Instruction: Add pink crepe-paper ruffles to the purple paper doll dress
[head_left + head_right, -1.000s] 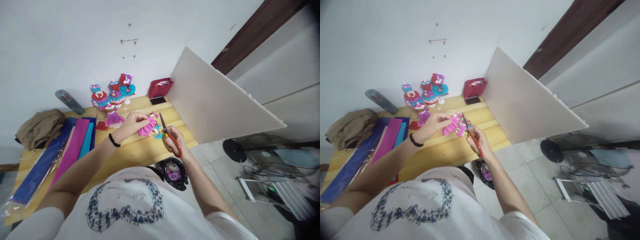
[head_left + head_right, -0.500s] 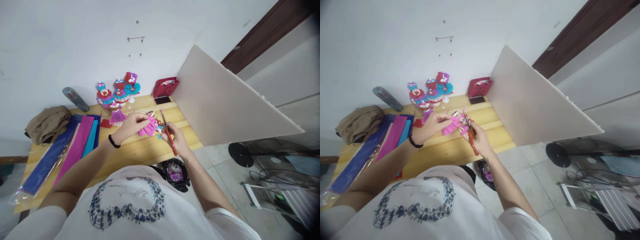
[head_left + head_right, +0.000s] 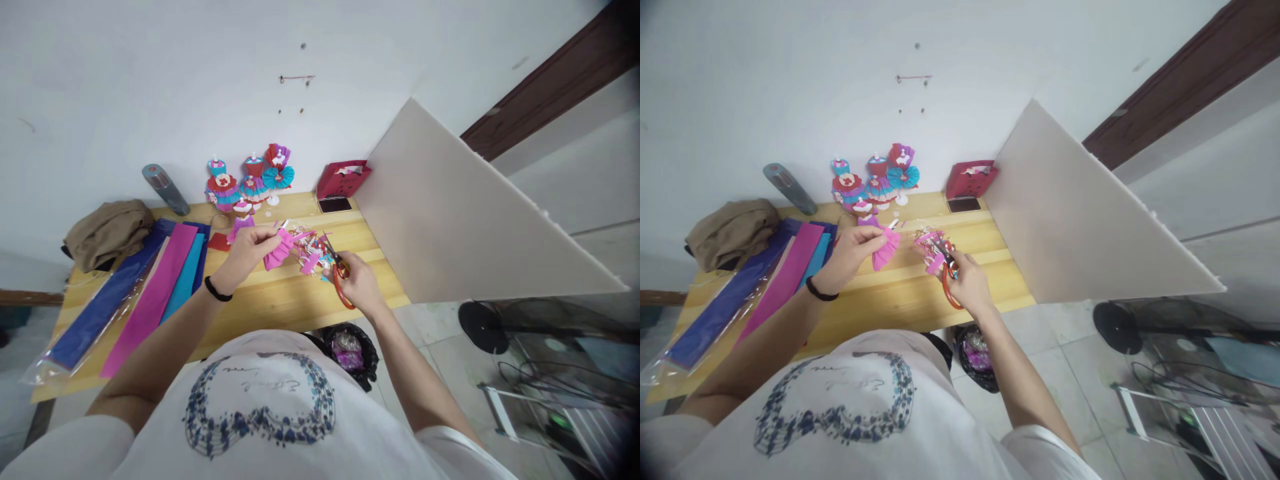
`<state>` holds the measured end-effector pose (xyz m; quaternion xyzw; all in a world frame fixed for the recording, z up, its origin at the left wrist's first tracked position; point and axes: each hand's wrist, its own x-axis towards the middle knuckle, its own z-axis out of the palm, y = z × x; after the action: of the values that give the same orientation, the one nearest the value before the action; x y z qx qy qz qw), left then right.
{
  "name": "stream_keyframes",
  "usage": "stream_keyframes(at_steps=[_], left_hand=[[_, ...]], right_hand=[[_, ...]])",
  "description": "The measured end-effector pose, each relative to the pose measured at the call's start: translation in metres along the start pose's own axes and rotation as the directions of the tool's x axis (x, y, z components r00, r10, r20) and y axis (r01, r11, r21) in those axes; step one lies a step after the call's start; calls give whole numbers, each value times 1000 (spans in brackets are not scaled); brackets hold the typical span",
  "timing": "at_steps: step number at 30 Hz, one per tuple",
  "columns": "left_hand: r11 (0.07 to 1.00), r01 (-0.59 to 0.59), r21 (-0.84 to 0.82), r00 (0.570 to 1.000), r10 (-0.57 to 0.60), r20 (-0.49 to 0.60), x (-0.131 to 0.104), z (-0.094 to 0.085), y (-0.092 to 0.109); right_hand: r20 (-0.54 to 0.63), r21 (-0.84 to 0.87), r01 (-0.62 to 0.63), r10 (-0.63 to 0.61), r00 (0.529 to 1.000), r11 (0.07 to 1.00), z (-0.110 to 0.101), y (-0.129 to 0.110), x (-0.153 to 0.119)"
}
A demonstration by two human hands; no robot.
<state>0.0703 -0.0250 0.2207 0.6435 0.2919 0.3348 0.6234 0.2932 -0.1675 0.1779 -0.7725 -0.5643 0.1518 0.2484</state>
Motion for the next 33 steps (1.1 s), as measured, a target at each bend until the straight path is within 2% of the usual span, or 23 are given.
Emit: stream_keyframes(at_steps=[1, 3, 6, 9, 13, 17, 22, 26, 30, 33], left_hand=[[1000, 4, 16, 1000, -4, 13, -2, 1, 2], [1000, 5, 31, 1000, -6, 23, -6, 1, 5], [998, 16, -57, 1000, -17, -7, -7, 0, 6], [974, 45, -223, 996, -62, -70, -5, -3, 1], [962, 39, -270, 992, -69, -101, -6, -5, -4], [961, 23, -277, 998, -40, -58, -17, -7, -1], [867, 146, -476, 986, -167, -3, -29, -7, 1], [784, 168, -598, 975, -223, -19, -32, -1, 2], [754, 170, -634, 969, -246, -32, -34, 2, -1], [778, 159, -608, 973, -229, -39, -37, 0, -3]], right_hand=[[-7, 114, 26, -25, 1000, 993, -1, -1, 0], [-56, 195, 91, -82, 995, 977, -4, -5, 0], [-123, 106, 214, -201, 972, 971, -7, -12, 0], [-105, 58, 319, -312, 944, 946, -9, -18, -2], [-117, 124, 393, -380, 918, 911, -11, -25, -5], [-79, 178, 410, -403, 912, 894, -12, -34, -6], [-58, 216, 440, -439, 897, 871, -4, -43, -5], [-18, 279, 434, -448, 894, 857, 1, -50, -6], [7, 336, 390, -416, 909, 857, 4, -51, -10], [-28, 480, 308, -336, 941, 822, 9, -50, -13]])
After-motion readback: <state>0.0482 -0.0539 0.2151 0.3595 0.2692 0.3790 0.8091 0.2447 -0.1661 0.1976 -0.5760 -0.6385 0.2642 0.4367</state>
